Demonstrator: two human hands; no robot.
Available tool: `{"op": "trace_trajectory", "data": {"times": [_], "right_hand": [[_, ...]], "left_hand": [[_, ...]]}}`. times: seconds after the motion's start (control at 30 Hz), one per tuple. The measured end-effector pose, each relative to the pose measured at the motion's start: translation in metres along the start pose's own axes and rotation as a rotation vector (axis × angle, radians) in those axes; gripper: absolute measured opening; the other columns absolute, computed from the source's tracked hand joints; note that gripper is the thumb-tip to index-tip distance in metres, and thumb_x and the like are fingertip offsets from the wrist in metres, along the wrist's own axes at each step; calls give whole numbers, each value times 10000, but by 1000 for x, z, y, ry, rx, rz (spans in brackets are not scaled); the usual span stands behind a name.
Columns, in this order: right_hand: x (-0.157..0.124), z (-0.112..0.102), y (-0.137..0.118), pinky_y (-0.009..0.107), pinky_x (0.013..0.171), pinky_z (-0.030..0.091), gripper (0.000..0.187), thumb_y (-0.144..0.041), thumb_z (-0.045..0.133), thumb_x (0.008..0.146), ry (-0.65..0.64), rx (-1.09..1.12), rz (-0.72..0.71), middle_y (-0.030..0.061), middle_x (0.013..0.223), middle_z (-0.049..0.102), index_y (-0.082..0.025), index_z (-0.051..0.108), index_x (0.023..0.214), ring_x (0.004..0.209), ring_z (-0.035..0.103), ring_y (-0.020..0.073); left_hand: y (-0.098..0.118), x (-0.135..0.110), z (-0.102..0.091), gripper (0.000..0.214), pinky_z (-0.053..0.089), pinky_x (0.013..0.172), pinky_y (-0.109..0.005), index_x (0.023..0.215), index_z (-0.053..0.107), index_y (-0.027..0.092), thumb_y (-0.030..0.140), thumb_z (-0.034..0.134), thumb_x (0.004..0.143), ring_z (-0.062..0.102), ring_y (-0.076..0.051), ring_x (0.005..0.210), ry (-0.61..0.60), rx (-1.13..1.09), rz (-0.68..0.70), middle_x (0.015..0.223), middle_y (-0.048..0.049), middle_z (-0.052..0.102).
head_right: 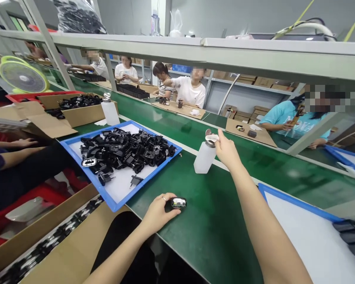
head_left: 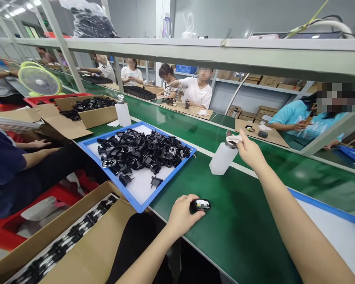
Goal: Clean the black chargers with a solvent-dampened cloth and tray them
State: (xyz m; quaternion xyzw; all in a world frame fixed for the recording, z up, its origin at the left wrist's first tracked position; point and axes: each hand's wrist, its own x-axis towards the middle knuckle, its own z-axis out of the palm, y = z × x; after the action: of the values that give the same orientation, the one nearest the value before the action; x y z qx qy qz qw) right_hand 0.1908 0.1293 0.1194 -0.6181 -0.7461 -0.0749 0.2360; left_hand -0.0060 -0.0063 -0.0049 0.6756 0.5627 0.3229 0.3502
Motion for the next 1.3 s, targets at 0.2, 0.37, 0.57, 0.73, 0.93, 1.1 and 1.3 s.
{"op": "trace_trajectory", "data": {"times": [0.2,0.37,0.57,0.73,0.93,1.1,1.3], "right_hand": [[-1,0,-2,500,791,343,494,-208,245,762,32,-34,-114,159,1109,469,-37,300,1222,988,435,303],[4,-2,-6,478,809,344,519,-190,267,744,6,-2,-32,156,1075,495,-39,269,1240,987,443,293],[8,0,-8,417,761,389,515,-207,281,750,56,93,156,148,1062,506,-60,284,1243,908,493,287],[7,4,-11,412,739,397,512,-203,292,739,86,125,182,141,971,551,-71,307,1234,865,511,284],[9,4,-9,427,751,391,505,-216,303,731,102,149,177,155,1023,526,-64,348,1210,889,500,291],[15,3,-9,400,800,373,489,-202,296,744,126,149,207,154,1104,475,-48,350,1206,955,470,269],[9,12,-13,417,741,396,498,-192,285,735,135,125,163,153,962,554,-50,346,1208,884,502,291]], "left_hand": [[-1,-2,0,294,365,782,-338,913,500,220,317,520,637,466,-198,876,4,22,18,854,-25,547],[-1,-2,0,275,363,780,-334,894,503,211,316,515,640,469,-194,862,6,28,32,828,-26,549],[-1,-3,0,277,368,773,-325,905,498,212,323,508,652,478,-188,845,17,35,62,810,-23,548],[-3,-2,1,272,372,762,-322,901,497,214,328,507,654,481,-185,831,23,45,71,801,-21,545],[-2,-2,1,270,373,757,-324,900,497,206,330,499,661,481,-185,820,29,55,80,790,-26,541],[-3,-3,1,270,375,756,-318,902,497,204,321,506,658,482,-182,817,35,54,88,790,-24,543],[-3,-3,2,271,376,753,-320,899,500,204,325,507,657,482,-183,815,36,60,82,794,-26,543]]}}
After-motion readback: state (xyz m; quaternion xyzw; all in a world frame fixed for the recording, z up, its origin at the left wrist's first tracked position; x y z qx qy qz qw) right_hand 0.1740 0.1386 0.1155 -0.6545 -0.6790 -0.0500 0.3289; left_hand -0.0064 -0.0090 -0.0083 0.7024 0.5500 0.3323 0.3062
